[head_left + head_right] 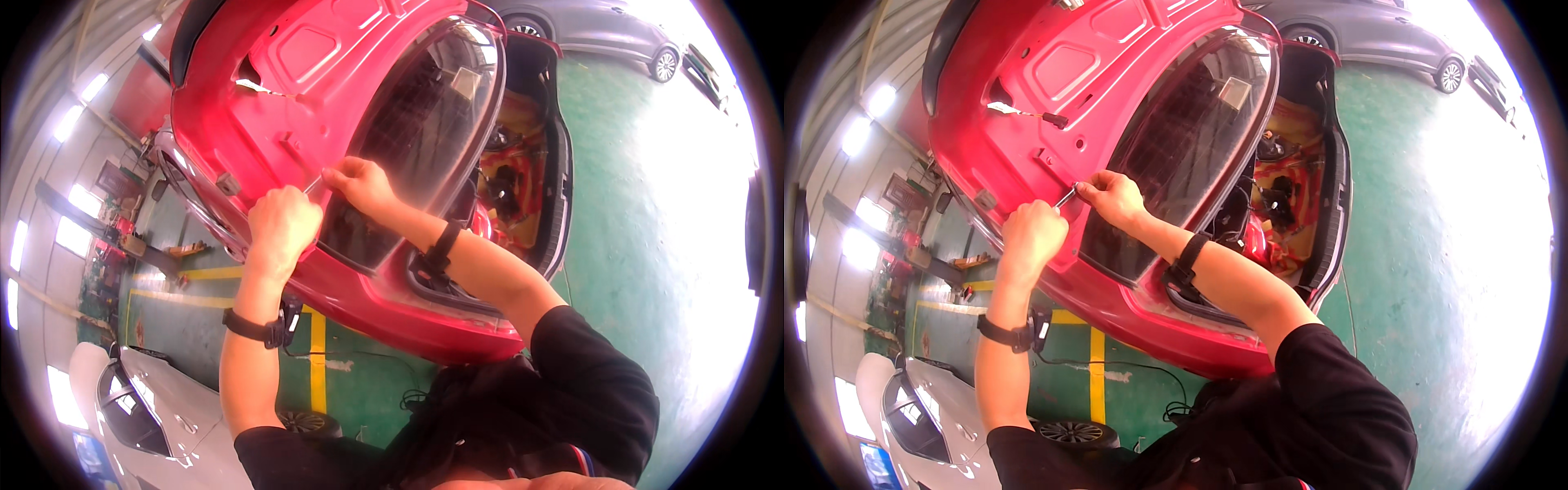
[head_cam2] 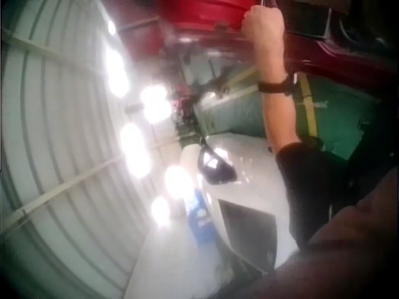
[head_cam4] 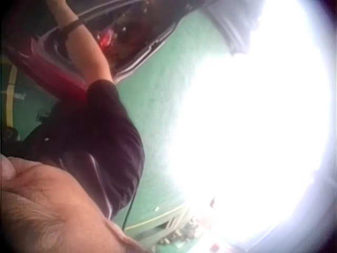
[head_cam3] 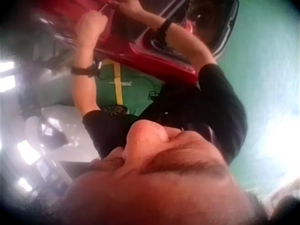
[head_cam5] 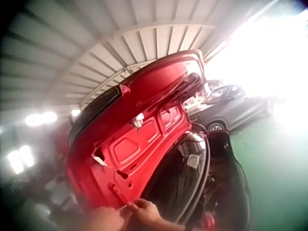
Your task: The person removes plastic trim fasteners and screws from the underside of a car trunk lid using a flathead screwdriver and a pry tool, then handles a metal rod within the trunk interior.
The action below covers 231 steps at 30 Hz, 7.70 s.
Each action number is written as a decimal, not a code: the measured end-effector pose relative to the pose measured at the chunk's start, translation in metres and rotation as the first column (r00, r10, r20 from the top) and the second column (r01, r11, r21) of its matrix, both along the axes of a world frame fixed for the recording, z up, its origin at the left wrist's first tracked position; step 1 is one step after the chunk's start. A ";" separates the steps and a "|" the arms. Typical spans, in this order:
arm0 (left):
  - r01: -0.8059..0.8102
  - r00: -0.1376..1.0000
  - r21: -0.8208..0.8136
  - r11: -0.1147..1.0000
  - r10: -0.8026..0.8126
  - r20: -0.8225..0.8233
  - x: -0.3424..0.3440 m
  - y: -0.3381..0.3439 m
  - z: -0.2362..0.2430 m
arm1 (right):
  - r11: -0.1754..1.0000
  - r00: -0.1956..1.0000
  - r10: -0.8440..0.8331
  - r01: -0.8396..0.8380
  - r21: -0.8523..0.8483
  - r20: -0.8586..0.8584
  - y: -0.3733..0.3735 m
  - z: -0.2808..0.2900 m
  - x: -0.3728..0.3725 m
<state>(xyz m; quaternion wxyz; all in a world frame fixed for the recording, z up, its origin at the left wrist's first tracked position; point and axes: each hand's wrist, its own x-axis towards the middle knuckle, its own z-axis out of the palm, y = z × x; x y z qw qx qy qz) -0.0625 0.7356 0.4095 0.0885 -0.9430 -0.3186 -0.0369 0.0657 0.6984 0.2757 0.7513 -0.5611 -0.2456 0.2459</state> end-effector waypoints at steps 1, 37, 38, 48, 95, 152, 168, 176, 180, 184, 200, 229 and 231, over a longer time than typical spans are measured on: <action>0.000 1.000 0.006 1.000 0.000 -0.004 0.000 0.003 -0.003 | 1.000 1.000 0.000 0.000 0.006 -0.004 0.002 -0.002 0.002; 0.905 0.410 -0.269 0.329 -0.845 0.343 0.002 0.037 -0.003 | 0.965 0.976 0.123 -0.075 -0.250 0.182 -0.018 0.013 -0.001; 0.880 0.459 -0.297 0.370 -0.823 0.335 0.007 0.040 -0.004 | 0.958 0.984 0.121 -0.082 -0.276 0.128 -0.017 0.011 0.004; 0.810 0.569 -0.303 0.503 -0.798 0.197 0.002 0.043 -0.009 | 0.963 0.996 0.072 -0.054 -0.263 0.061 -0.020 0.011 0.001; 0.422 0.788 -0.015 0.906 -0.359 0.500 -0.002 0.051 -0.058 | 0.928 0.992 0.093 -0.057 -0.369 0.081 -0.020 0.018 -0.002; 0.294 0.952 -0.020 0.956 -0.290 0.099 0.013 0.047 -0.034 | 0.970 0.989 0.030 0.007 -0.242 0.148 -0.011 0.002 0.005; 0.410 0.893 -0.020 0.912 -0.397 0.211 0.007 0.058 -0.044 | 0.977 0.989 0.003 0.029 -0.213 0.149 -0.025 0.006 0.006; 0.382 0.848 -0.069 0.922 -0.319 0.423 -0.004 0.068 -0.089 | 0.989 0.994 0.008 0.009 -0.150 0.108 -0.024 0.002 0.002; 0.441 0.620 0.018 0.898 -0.318 0.717 0.011 0.060 -0.159 | 0.985 0.986 -0.037 0.063 -0.160 0.163 -0.022 0.003 -0.001; 0.424 0.417 -0.104 0.900 -0.092 0.904 0.035 0.052 -0.194 | 0.993 0.978 -0.033 0.055 -0.103 0.207 -0.018 0.003 -0.005; 0.469 0.728 -0.234 0.852 -0.222 0.649 0.001 0.071 -0.158 | 0.972 0.968 0.007 0.052 -0.228 0.251 -0.018 0.008 -0.003; 0.227 0.880 -0.032 0.973 -0.219 -0.422 0.040 0.040 0.031 | 0.969 0.978 0.103 -0.058 -0.239 0.181 -0.024 0.009 0.005; 0.232 0.846 -0.004 0.973 -0.203 -0.492 0.046 0.046 0.036 | 0.966 0.981 0.125 -0.086 -0.245 0.149 -0.024 0.011 0.003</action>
